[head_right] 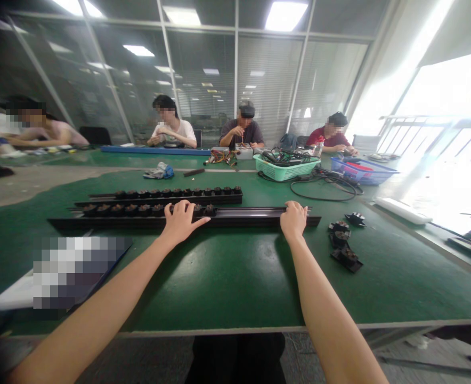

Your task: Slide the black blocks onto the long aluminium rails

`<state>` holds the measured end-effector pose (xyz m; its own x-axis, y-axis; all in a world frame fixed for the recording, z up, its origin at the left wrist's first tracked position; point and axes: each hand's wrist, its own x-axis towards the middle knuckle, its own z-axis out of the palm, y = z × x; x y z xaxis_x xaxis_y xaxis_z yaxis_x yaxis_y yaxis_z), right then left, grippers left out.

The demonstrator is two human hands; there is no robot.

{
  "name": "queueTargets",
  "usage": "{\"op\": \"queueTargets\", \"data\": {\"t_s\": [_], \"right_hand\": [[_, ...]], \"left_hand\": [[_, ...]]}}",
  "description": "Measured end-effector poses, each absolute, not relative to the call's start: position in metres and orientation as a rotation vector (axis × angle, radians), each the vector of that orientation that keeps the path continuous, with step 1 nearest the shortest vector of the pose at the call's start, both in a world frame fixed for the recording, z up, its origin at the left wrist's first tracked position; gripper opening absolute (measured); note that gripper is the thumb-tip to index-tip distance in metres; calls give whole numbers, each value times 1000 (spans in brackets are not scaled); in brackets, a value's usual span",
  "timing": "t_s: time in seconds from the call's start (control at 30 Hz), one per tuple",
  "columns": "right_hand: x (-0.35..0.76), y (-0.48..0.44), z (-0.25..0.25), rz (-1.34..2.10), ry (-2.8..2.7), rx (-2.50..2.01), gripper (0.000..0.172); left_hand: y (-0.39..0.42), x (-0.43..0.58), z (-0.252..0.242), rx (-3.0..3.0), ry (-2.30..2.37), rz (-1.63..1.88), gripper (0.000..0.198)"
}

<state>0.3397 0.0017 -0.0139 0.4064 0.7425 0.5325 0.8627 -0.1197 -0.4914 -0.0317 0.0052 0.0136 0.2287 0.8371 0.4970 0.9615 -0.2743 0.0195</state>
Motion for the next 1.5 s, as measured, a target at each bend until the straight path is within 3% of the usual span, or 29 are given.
{"op": "queueTargets", "data": {"t_s": [1.5], "right_hand": [[351, 3, -14, -200, -1238, -1901, 46]], "left_hand": [[6, -34, 13, -2228, -1680, -586, 77]]}}
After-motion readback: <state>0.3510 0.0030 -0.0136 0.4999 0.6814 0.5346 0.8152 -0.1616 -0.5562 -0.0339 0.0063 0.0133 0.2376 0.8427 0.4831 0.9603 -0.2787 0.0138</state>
